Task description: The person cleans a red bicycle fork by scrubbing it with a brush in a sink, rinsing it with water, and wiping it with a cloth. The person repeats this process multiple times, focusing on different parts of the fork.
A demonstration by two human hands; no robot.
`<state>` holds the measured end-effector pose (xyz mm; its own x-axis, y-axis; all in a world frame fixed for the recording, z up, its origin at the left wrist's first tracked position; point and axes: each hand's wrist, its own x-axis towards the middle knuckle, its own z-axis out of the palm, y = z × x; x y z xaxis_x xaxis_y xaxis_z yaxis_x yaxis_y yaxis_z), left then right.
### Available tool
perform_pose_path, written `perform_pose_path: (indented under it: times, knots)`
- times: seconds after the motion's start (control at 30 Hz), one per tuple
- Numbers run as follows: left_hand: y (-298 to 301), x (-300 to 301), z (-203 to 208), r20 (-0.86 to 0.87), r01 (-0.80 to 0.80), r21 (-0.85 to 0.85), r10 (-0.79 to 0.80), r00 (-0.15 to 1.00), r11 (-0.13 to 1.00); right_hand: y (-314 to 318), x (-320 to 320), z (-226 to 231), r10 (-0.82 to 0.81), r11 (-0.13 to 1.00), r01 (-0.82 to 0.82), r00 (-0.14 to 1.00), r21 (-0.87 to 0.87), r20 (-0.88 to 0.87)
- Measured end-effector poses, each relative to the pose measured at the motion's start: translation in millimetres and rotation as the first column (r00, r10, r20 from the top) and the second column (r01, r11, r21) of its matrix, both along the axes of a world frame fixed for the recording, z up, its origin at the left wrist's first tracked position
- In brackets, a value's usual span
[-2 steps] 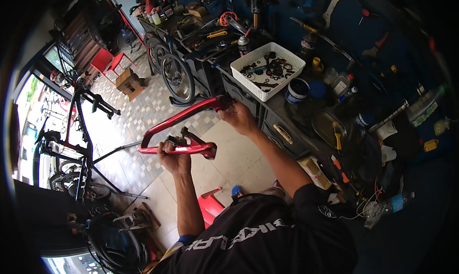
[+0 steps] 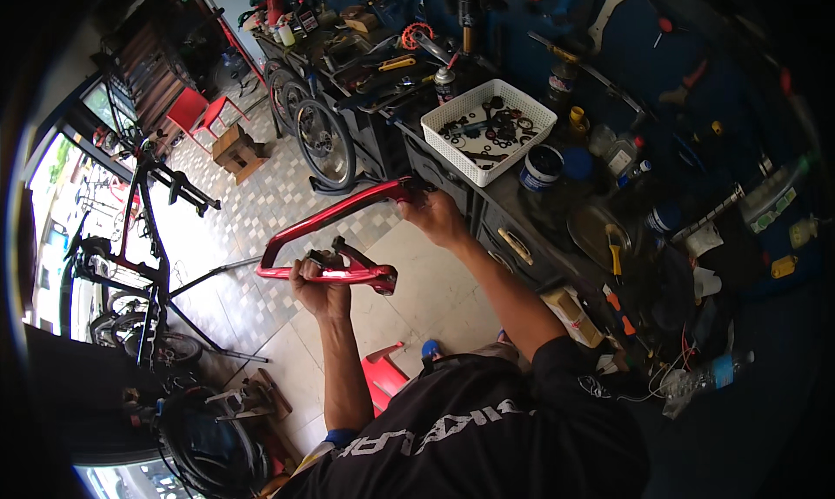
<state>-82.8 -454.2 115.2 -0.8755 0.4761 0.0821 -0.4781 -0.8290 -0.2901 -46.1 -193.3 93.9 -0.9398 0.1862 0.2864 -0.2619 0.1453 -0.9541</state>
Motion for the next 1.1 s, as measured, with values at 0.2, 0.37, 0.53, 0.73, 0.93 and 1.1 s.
perform_pose_path:
  times: [0.2,0.37,0.53,0.73,0.93,1.1]
  knots:
    - [-10,-13,3,-0.074,0.023,-0.050,-0.027,0.997,0.998,-11,16,19,-0.121,0.986,0.116,0.992,0.119,0.036]
    - [-6,-23,24,-0.135,0.041,-0.287,-0.083,0.987,0.957,-21,6,-8,-0.263,0.952,0.224,0.947,-0.211,-0.184]
    - [3,-25,-53,0.193,0.222,-0.242,-0.177,0.965,0.945,-42,1,53,-0.315,0.940,0.336,0.801,-0.053,-0.509]
    - [15,-24,-78,0.258,0.224,-0.488,-0.106,0.960,0.843,-19,17,58,-0.244,0.749,0.519,0.794,0.412,-0.557]
    - [8,-43,6,-0.177,-0.245,-0.867,0.191,0.966,0.434,-20,24,-6,-0.363,0.874,0.437,0.878,0.213,-0.313]
    - [-11,-40,-66,0.373,0.337,-0.371,-0.194,0.907,0.865,-61,-6,46,-0.253,0.922,0.368,0.809,0.121,-0.531]
